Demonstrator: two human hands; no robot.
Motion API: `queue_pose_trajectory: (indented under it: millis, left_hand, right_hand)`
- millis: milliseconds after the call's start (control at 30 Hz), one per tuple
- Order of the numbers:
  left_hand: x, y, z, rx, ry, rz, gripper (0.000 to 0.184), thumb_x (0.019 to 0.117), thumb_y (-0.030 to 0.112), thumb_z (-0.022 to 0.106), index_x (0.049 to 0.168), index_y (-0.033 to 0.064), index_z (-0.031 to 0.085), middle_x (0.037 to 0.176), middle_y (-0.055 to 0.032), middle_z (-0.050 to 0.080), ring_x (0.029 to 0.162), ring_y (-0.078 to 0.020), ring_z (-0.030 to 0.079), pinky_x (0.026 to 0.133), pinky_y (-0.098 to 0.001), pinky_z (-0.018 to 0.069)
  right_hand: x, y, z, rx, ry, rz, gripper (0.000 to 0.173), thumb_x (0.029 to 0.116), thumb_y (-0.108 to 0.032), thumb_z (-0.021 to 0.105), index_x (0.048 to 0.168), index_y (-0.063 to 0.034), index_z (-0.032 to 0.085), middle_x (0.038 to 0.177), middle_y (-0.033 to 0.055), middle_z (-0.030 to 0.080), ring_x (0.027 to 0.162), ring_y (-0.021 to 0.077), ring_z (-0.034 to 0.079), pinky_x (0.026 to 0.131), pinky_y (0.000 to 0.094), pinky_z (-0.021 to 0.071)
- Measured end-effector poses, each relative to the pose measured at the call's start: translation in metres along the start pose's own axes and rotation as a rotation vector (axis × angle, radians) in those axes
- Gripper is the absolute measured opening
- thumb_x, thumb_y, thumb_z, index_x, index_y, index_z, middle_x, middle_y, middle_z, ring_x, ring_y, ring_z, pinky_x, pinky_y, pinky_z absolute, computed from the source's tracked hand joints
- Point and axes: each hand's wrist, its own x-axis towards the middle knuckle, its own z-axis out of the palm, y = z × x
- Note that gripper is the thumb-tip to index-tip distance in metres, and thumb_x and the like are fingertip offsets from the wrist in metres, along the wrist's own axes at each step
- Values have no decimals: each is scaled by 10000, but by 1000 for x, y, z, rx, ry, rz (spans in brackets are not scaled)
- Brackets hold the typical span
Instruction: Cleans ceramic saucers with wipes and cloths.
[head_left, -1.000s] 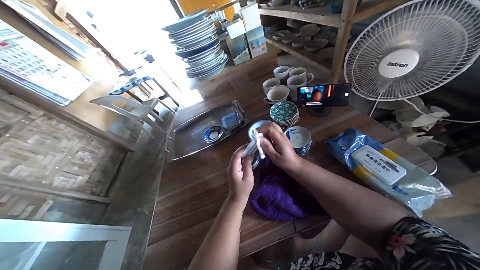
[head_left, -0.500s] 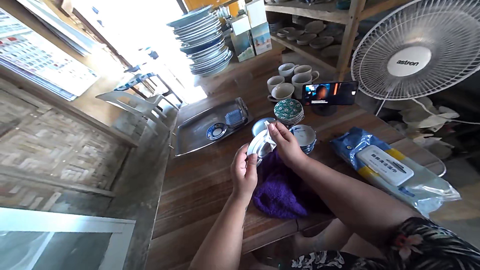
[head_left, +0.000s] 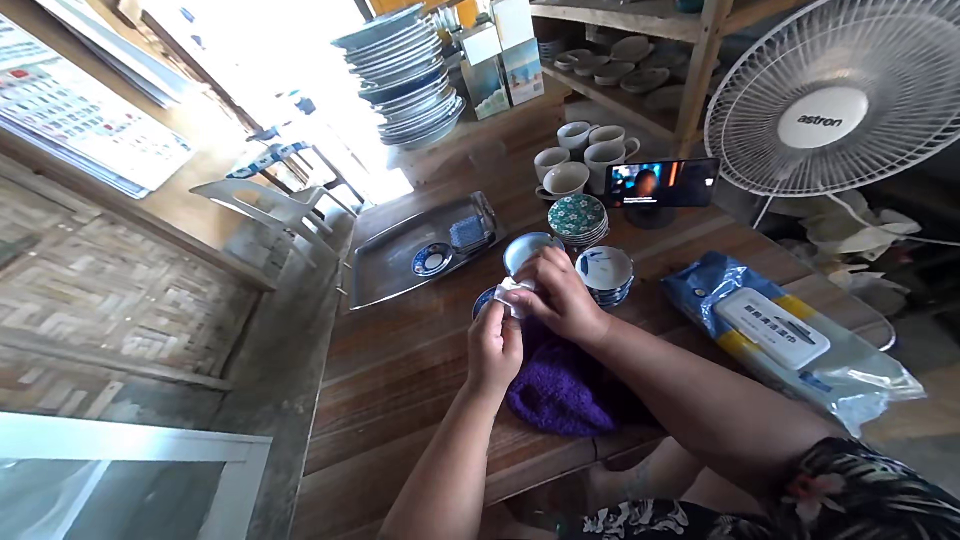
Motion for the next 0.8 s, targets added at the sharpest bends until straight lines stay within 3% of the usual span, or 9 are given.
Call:
queue_pose_trajectory:
  millis: [100, 167, 267, 367, 500, 600, 700, 800]
  left_hand:
    - [1, 1, -1, -16, 2, -1, 251, 1031, 136, 521, 1137, -50, 651, 1046, -101, 698, 977, -67, 669, 902, -258, 559]
    - [0, 2, -1, -95, 34, -14, 288, 1044, 174, 530, 1218, -30, 635, 1124, -76, 690, 1022, -58, 659, 928, -266, 553]
    - [2, 5, -1, -270, 127, -54, 221, 1046, 207, 548, 1242, 144, 626, 1166, 45, 669, 1056, -55, 646, 927, -281, 558]
    - [4, 8, 0, -398, 158, -80, 224, 1038, 256, 570, 1260, 275, 591, 1145, 112, 659, 1040, -43, 641, 913, -271, 555]
    - [2, 7, 0, -504, 54, -158, 283, 1005, 300, 628, 1280, 256, 577, 1174, 95, 649, 1048, -53, 642, 906, -269, 561]
    - [2, 8, -2, -536, 14, -269, 281, 1023, 343, 578, 1273, 215, 582, 1166, 68, 658, 1011, -86, 671, 868, -319, 595]
    - [2, 9, -3, -440, -28, -382, 296, 1052, 248, 506, 1271, 63, 580, 1108, 9, 678, 964, -90, 692, 843, -326, 610]
    - [1, 4, -3, -397, -74, -400, 269, 1054, 241, 495, 1203, 45, 603, 1036, 16, 678, 954, -57, 671, 854, -296, 586]
  right_hand:
    - [-1, 2, 0, 76, 21, 56, 275, 1012, -288, 595, 941, -43, 697, 925, 86, 663, 929, 208, 625, 870, 384, 516]
    - [0, -2, -1, 232, 54, 218, 248, 1047, -220, 534, 962, -23, 658, 934, 78, 625, 901, 142, 605, 849, 313, 516]
    - [1, -9, 0, 577, 83, 630, 277, 1100, -341, 411, 1012, -139, 580, 851, -24, 562, 727, 34, 558, 655, 235, 500]
    - [1, -9, -1, 834, 53, 836, 334, 1098, -425, 377, 1107, -161, 581, 945, -19, 630, 877, 63, 630, 817, 316, 556]
    - [3, -9, -5, 876, 86, 890, 335, 1089, -448, 405, 1134, -175, 595, 975, -27, 656, 887, 55, 648, 823, 296, 566]
    - [6, -8, -9, 783, 90, 866, 316, 1067, -466, 466, 1018, -183, 595, 904, -30, 644, 801, 44, 628, 732, 272, 554]
    - [4, -7, -9, 653, 58, 770, 224, 1065, -332, 519, 965, -146, 595, 804, -38, 607, 698, 22, 578, 658, 227, 514]
    - [2, -5, -9, 621, 27, 720, 158, 984, -233, 668, 897, -118, 605, 755, -23, 620, 640, 31, 577, 609, 220, 511]
